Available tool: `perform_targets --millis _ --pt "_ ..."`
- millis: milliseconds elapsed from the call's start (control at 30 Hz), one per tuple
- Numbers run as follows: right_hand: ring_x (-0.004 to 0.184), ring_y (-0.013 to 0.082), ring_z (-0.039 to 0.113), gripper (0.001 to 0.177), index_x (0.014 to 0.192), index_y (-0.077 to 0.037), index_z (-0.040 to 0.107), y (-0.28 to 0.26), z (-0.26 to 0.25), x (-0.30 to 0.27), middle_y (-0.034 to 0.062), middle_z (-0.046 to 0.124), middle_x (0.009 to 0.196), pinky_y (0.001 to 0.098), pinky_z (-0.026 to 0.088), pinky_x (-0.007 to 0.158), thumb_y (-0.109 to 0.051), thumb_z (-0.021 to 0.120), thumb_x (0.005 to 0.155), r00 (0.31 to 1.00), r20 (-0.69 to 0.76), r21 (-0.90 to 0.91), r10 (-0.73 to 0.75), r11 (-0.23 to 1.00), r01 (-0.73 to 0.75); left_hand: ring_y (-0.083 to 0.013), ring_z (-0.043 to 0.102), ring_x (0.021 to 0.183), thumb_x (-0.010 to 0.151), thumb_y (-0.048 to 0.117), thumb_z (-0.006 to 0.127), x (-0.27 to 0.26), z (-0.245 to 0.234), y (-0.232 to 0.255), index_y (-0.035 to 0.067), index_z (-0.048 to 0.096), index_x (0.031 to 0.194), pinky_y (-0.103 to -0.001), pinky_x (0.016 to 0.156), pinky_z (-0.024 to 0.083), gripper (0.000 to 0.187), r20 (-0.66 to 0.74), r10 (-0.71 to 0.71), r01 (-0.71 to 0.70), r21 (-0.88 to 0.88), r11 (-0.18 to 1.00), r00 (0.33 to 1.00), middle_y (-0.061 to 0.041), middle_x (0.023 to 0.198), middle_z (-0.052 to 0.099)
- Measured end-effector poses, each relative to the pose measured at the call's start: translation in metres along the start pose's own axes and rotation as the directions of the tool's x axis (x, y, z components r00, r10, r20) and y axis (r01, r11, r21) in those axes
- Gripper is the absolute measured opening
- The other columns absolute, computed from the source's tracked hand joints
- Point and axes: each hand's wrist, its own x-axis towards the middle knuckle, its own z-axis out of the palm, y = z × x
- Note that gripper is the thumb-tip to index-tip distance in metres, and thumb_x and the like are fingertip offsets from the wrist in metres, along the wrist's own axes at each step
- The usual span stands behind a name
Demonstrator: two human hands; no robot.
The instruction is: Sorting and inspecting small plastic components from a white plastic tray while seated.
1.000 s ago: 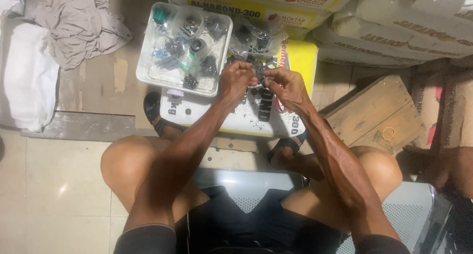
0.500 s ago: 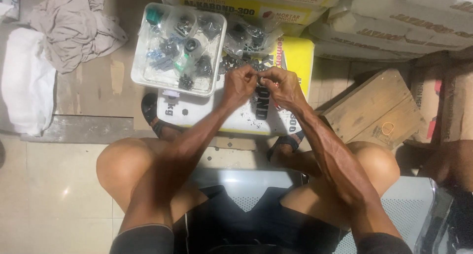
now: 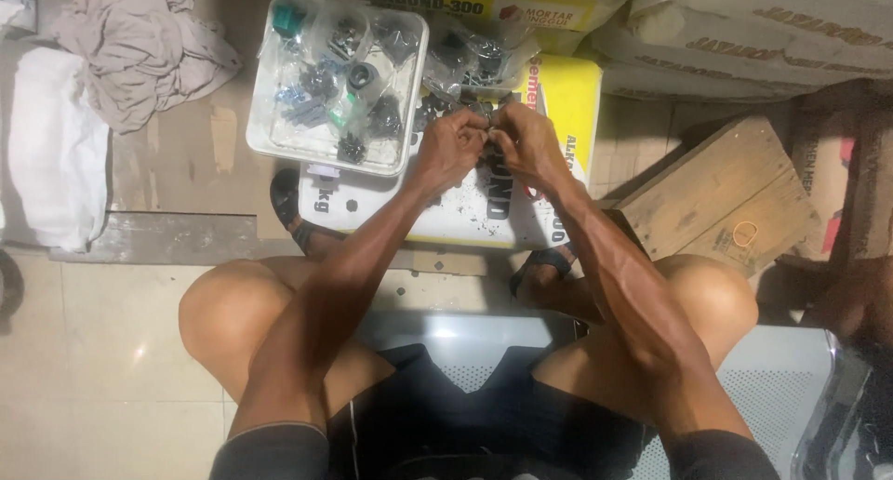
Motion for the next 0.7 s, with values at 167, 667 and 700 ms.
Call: perform_targets --millis 167,667,700 --pt "0.087 0.0398 0.072 0.007 0.100 -0.006 0.070 0.047 0.034 0.009 0.0164 0.066 0.090 0.0518 0.060 0.076 -0.003 0.072 0.094 0.995 0.014 -0.276 -0.101 0.956 0.102 -0.0355 0.077 0.088 0.094 0.012 0.059 -0.009 0.003 0.005 0.003 0.073 0.112 -0.046 0.072 0.061 0.024 -0.065 -0.133 0.147 0.322 0.935 0.989 -0.021 0.091 0.077" --pt "0.088 0.0326 0.068 0.008 0.089 -0.013 0.078 0.087 0.024 -0.021 0.0124 0.066 0.089 0.0469 0.059 0.078 -0.008 0.077 0.082 0.967 0.145 -0.586 -0.211 0.769 0.256 -0.0334 0.077 0.083 0.100 0.005 0.057 -0.040 0.001 0.007 -0.005 0.072 0.109 -0.042 0.069 0.062 0.020 0.234 -0.066 -0.119 0.693 0.711 0.970 -0.022 0.085 0.072" --pt "0.091 0.0314 0.066 0.007 0.089 -0.011 0.079 0.103 0.033 -0.022 0.0125 0.066 0.092 0.0456 0.058 0.079 -0.009 0.077 0.082 0.957 0.155 -0.617 -0.246 0.732 0.288 -0.0311 0.077 0.079 0.100 0.005 0.056 -0.036 0.007 -0.006 -0.005 0.071 0.107 -0.039 0.066 0.062 0.019 0.250 -0.006 -0.180 0.713 0.677 0.968 -0.021 0.081 0.072"
